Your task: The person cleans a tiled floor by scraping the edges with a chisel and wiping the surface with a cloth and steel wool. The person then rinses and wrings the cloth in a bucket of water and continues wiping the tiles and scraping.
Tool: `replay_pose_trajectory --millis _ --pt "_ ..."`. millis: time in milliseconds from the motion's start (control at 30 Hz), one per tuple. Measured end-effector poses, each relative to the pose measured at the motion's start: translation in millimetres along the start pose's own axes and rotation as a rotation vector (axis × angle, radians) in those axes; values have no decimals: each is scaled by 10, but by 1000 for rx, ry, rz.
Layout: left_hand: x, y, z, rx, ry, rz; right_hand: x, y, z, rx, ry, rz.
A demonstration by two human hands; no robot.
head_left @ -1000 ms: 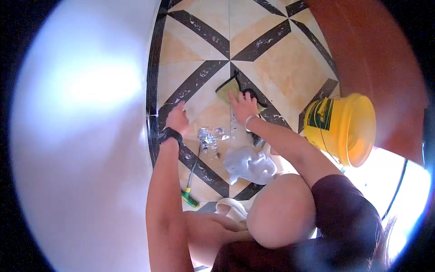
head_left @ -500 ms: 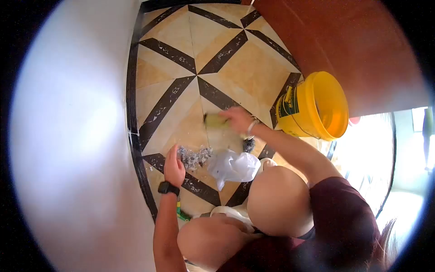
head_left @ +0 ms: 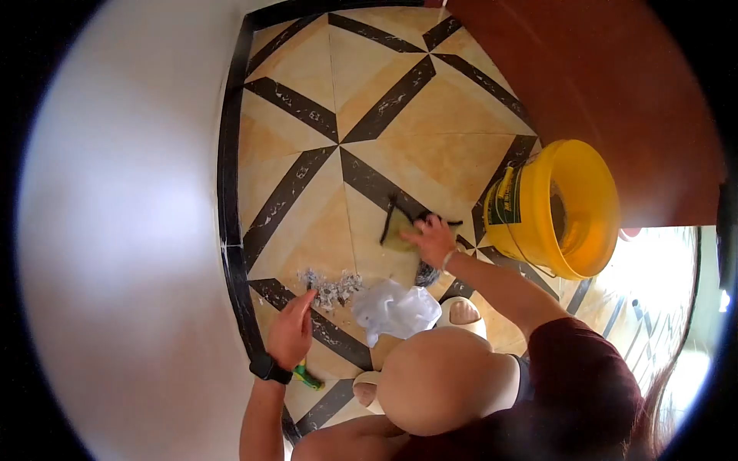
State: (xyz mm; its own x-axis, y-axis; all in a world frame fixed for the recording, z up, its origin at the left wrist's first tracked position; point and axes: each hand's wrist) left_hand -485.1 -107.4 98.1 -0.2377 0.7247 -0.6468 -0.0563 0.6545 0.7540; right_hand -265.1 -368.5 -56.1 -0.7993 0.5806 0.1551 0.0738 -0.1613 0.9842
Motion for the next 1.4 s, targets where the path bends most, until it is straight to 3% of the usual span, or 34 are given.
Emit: replay_pose_trajectory --millis 133,200,267,333,433,467,500,633,733,800,900,967,1267,1400 --pt "-694 180 541 171 -130 77 -104 373 -687 309 -2 100" --pt "-772 -97 802 232 -228 -55 -301 403 -1146 380 -221 28" --pt "-1015 -530 1105 76 -368 -251 -535 375 -1679 233 -453 141" --pt "-1462 -1093 1393 218 -24 -735 -610 606 -2067 67 -847 343" --pt "-2390 -1381 1746 634 486 -1015 -883 522 -2783 -122 -1128 651" --pt "-2588 -1520 1782 621 480 -1086 -1012 394 -3037 -122 -1171 729" --pt "-2740 -1734 1777 449 443 -1188 -1100 244 -3252 -208 -1282 787" --pt "-2865 -2203 1822 278 346 -1023 -1068 677 -3119 -408 -1563 993" --pt "-2858 -2172 1788 212 360 -1000 -1263 611 -3268 -554 -1569 1583" --pt "-2774 -2126 1719 220 351 -1091 -1281 698 -3098 -824 -1619 1996" --pt "-2602 -1913 1573 232 340 -1215 -1243 930 -2426 -1011 -1478 2001" --pt "-2448 -1807 1465 228 338 -1279 -1227 1026 -2101 -1013 -1412 1976" --pt "-1671 -794 1118 199 749 -1294 -832 1289 -1176 -756 -1242 1719" --pt "-1208 -372 1063 114 750 -1328 -681 1005 -663 -581 -1087 1656"
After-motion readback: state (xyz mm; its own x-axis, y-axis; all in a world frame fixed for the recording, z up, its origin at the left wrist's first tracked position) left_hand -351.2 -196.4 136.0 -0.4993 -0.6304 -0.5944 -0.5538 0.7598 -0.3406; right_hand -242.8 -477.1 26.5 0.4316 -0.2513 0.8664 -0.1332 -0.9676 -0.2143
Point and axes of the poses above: each hand's wrist, its own z-axis towards the middle knuckle, its own y-axis out of the back of the hand, x = y × z, and after that the axes turned 7 degrees about -x, right-handed
